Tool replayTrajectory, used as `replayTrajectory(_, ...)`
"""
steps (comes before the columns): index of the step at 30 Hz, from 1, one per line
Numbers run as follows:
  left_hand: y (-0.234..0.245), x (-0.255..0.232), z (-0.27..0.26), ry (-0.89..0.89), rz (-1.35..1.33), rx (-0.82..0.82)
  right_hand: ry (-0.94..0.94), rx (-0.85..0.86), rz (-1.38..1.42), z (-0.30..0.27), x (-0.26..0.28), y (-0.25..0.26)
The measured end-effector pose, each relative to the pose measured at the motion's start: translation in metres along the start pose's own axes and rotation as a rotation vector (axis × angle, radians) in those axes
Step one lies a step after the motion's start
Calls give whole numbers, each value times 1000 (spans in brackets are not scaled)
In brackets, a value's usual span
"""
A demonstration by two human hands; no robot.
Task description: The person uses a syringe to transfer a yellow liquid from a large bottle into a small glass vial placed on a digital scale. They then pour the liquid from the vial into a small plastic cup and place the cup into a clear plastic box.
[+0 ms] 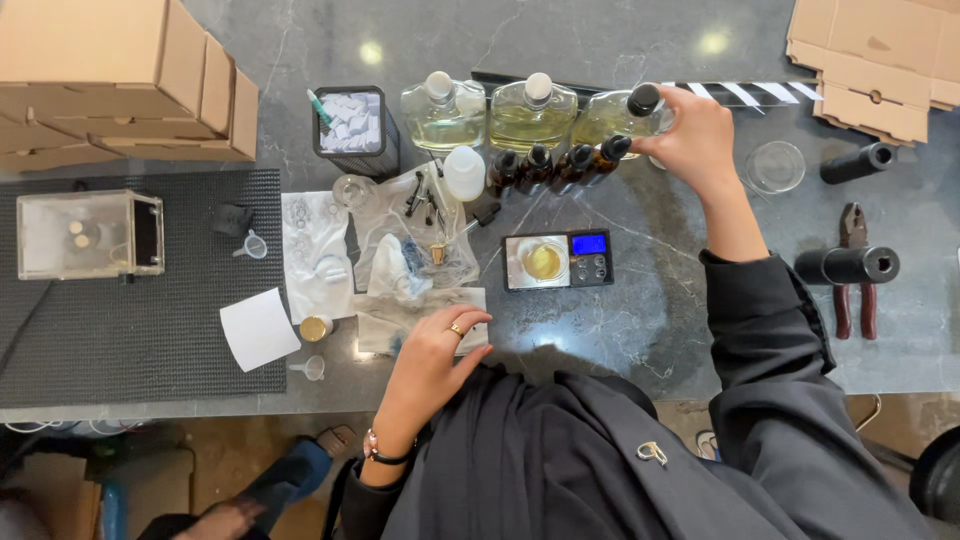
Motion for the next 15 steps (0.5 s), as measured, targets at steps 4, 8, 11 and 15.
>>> replayTrajectory(4, -4, 3, -4, 14, -24, -3, 39, -8, -12, -1, 6, 2)
replayTrajectory(8, -6, 5, -4, 22, -49, -5, 51, 0, 8, -2, 5, 2)
replayTrajectory(11, -7, 4, -4, 22, -62, -1, 53, 23, 12, -2, 4, 2)
replayTrajectory(15, -11, 3, -4, 0, -53, -14, 41, 58, 4, 0, -1, 0)
Point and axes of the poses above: each hand's wrist, its own z-axis towards the middle knuckle, its own y-axis out of the back of the hand, x = y × z, the point moved 6 cm from there along z, towards the middle knuckle, and after that the axes turned 9 degrees about z, right-handed, at the moved point
